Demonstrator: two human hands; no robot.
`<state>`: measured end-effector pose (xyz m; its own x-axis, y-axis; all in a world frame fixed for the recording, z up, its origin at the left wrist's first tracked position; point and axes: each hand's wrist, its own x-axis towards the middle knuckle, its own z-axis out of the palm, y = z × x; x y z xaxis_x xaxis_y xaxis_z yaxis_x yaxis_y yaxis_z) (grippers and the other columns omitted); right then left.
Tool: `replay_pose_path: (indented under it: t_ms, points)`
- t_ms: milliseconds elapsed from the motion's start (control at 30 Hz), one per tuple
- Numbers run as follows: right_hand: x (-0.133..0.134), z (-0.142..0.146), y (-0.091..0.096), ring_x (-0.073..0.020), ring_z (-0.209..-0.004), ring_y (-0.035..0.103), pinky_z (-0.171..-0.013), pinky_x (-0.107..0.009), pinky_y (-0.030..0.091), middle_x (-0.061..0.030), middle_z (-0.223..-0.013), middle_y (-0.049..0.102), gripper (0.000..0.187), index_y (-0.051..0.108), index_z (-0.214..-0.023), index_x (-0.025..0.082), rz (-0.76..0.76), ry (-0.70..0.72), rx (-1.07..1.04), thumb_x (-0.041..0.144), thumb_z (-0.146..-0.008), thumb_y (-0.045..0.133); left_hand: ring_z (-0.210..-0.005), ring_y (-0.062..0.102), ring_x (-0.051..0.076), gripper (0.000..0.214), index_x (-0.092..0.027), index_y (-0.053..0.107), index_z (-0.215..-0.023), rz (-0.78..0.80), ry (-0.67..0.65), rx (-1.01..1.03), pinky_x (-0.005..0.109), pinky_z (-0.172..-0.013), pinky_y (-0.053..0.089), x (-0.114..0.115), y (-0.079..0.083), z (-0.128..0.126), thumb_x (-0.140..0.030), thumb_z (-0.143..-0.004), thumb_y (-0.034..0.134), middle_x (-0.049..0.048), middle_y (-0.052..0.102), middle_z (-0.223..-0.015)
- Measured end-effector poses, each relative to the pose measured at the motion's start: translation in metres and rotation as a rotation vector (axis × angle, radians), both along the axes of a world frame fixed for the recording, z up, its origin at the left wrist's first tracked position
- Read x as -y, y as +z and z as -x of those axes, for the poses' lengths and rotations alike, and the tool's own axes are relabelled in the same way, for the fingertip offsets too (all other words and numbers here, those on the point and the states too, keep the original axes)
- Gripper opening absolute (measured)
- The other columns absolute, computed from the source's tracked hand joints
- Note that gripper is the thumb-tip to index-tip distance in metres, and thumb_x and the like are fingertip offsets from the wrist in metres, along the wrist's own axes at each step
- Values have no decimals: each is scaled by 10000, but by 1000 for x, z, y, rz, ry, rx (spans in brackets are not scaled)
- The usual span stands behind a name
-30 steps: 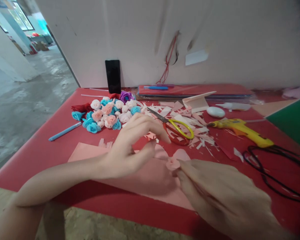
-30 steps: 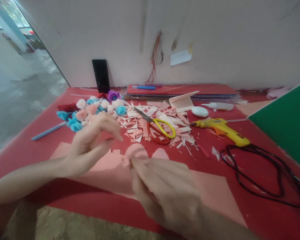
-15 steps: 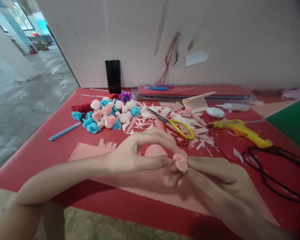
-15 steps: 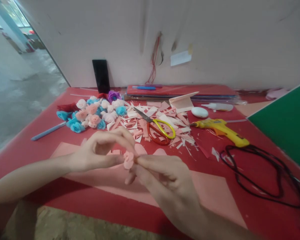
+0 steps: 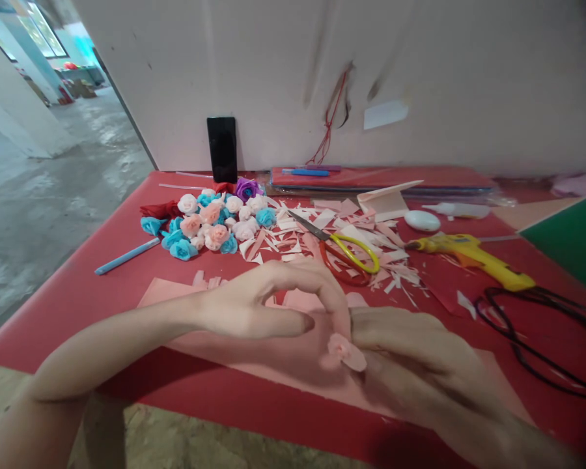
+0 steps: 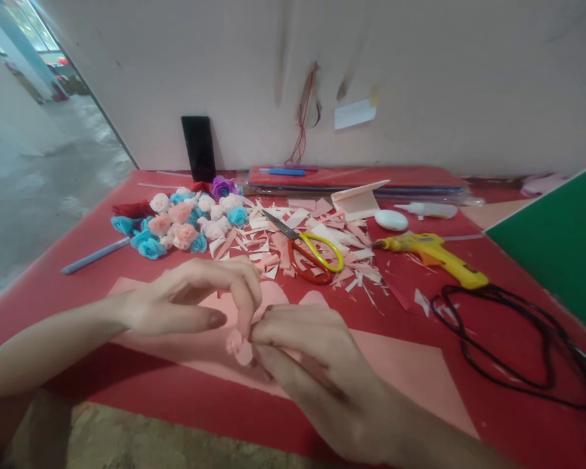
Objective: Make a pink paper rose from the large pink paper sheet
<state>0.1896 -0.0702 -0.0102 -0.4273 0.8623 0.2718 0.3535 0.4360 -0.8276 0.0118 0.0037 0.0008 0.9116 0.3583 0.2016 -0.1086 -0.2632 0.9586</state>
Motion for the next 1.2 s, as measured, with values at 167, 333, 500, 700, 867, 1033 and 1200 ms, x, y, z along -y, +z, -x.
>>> replay_pose_path:
  t_ms: [167, 333, 500, 700, 867, 1033, 1200]
  points:
    - [-8, -10, -5, -78, -715, 578, -704, -175, 432, 60, -781, 638, 159, 557, -751, 239, 29, 245, 69, 236, -879, 462, -774, 480, 112, 112, -119, 563, -700, -60, -24, -88, 237, -805, 394, 1, 6, 1, -121, -801, 513, 29, 541, -757]
    - [-11, -12, 0, -92, -734, 574, -728, -199, 416, 40, -730, 611, 211, 602, -745, 225, -13, 218, 199, 318, -879, 467, -724, 454, 86, 76, -123, 603, -729, -137, 8, -142, 193, -729, 398, 5, 5, 2, -173, -783, 585, 0, 496, -723]
    - [-12, -11, 4, -109, -697, 590, -652, -200, 438, -4, -700, 640, 342, 659, -725, 194, 107, 255, 163, 386, -886, 425, -723, 458, 76, 95, -118, 622, -749, -166, 12, -207, 185, -720, 389, 5, 5, 2, -209, -773, 607, -14, 482, -711]
    - [-18, -13, -2, -89, -725, 576, -684, -172, 427, 26, -729, 636, 225, 685, -743, 219, 260, 337, 63, 306, -857, 511, -719, 448, 73, 72, -123, 614, -739, -166, -44, -255, 176, -728, 381, 3, 1, -2, -190, -766, 615, -25, 472, -699]
    - [-18, -11, -2, -126, -737, 581, -706, -227, 436, 4, -710, 629, 241, 693, -735, 201, 307, 359, 54, 302, -853, 510, -730, 442, 84, 81, -132, 583, -696, -117, -90, -242, 185, -737, 372, 0, -1, -4, -165, -767, 607, -26, 471, -676]
    - [-18, -12, -3, -107, -723, 575, -682, -193, 432, 10, -715, 633, 215, 696, -722, 202, 295, 310, 5, 310, -831, 545, -724, 442, 78, 96, -132, 569, -701, -83, -70, -245, 178, -724, 370, 1, -2, -3, -178, -780, 597, -24, 461, -702]
    - [-17, -13, -4, -92, -732, 577, -682, -166, 425, 8, -719, 633, 219, 695, -738, 181, 290, 308, -47, 311, -833, 545, -733, 433, 75, 88, -114, 567, -722, -90, -86, -218, 164, -735, 366, 2, 0, -2, -160, -798, 573, -15, 459, -720]
